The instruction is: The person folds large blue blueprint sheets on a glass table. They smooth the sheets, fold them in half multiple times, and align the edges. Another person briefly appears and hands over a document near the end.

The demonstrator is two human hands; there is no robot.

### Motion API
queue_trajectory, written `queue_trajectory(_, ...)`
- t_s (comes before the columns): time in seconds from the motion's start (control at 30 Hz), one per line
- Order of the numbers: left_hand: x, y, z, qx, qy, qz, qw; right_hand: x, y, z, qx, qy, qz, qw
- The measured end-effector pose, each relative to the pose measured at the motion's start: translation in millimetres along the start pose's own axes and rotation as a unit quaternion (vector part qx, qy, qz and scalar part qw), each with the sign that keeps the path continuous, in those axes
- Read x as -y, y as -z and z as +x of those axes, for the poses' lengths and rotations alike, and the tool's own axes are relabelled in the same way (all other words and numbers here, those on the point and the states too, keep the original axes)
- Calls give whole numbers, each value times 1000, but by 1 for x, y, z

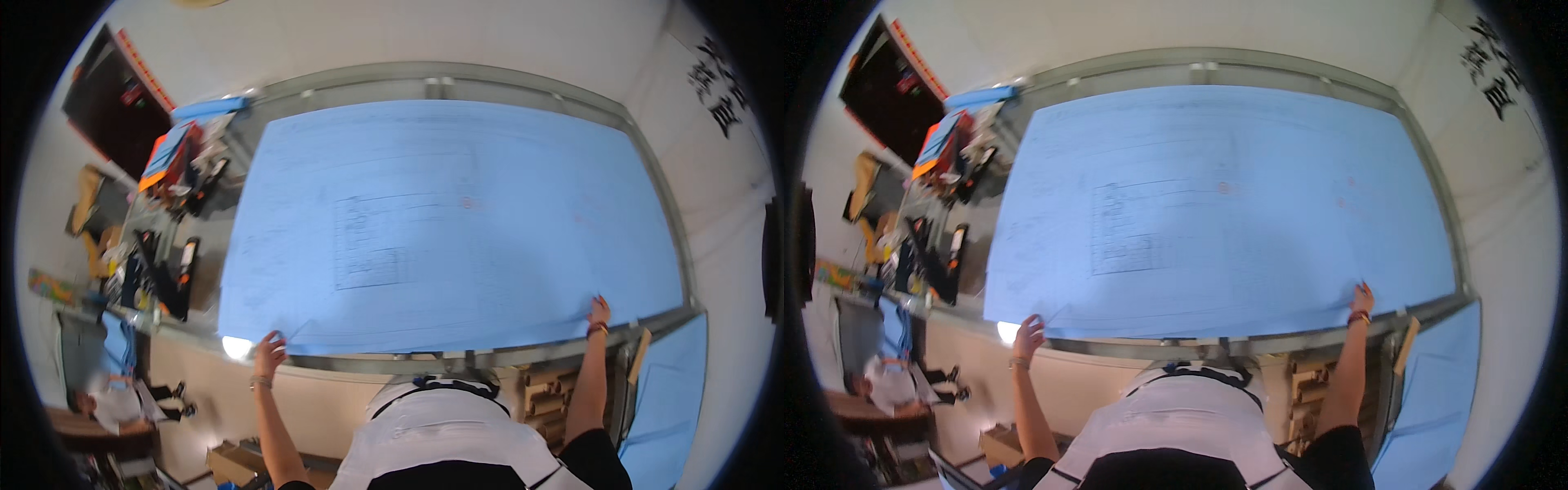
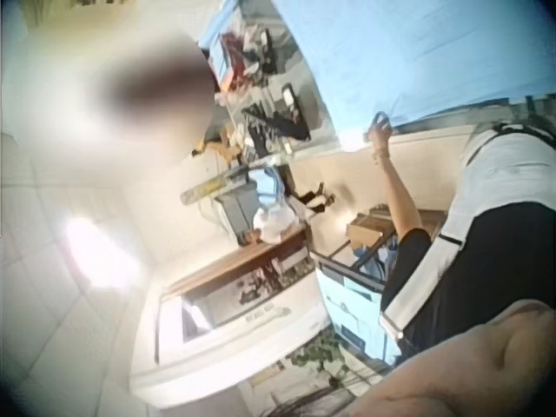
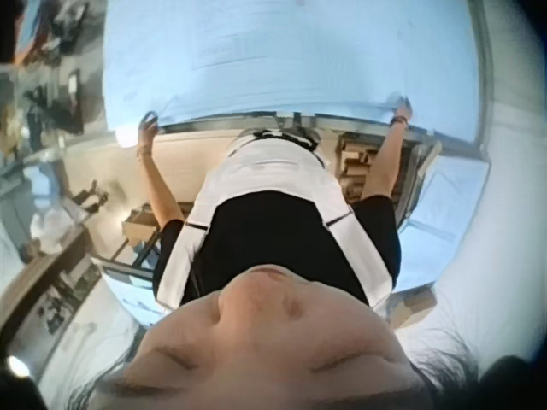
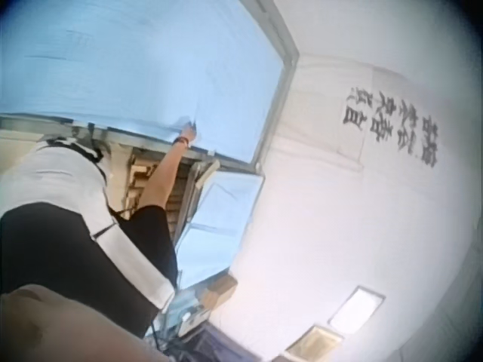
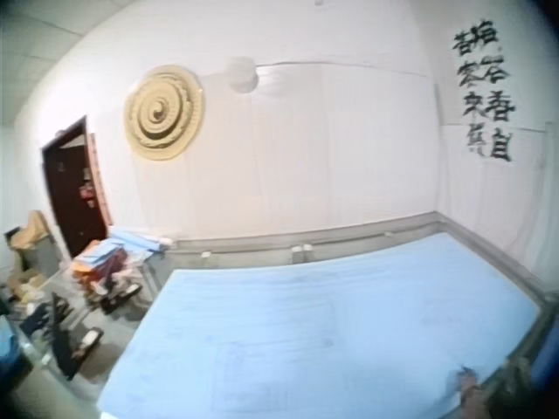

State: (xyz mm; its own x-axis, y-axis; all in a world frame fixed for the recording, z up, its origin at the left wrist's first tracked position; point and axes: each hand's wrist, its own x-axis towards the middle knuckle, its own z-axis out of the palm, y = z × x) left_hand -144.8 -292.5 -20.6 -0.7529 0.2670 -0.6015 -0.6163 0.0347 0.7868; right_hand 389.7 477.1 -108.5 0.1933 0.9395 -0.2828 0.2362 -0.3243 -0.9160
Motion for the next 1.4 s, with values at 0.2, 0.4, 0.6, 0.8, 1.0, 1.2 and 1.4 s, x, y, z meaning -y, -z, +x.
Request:
queue_trajectory(0.2, -12, -18, 74, 20, -122, 228, 966, 4, -8, -2, -11, 84, -109, 990)
queue_trajectory(0.4, 44, -61, 96, -163, -381, 524, 744, 22, 6, -37, -41, 93, -115, 988)
queue_trajectory(0.6, 35, -61, 85, -172, -357, 516, 760, 24, 4, -63, -20, 33, 40, 998)
queue_trajectory(0.8, 32, -52, 94, -162, -339, 525, 764, 16, 11, -63, -23, 44, 53, 997)
queue_trajectory(1.0, -19, -8, 108, 18, -88, 184, 979, 31, 7, -91, -41, 26, 143, 989)
queue_trajectory(1.2, -16, -44, 123, 173, -61, 265, 947, 10, 82, -96, -132, 141, -47, 980)
queue_trajectory(1.4, -18, -12, 131, 126, -109, 315, 934, 18, 245, -151, -484, 195, -188, 832)
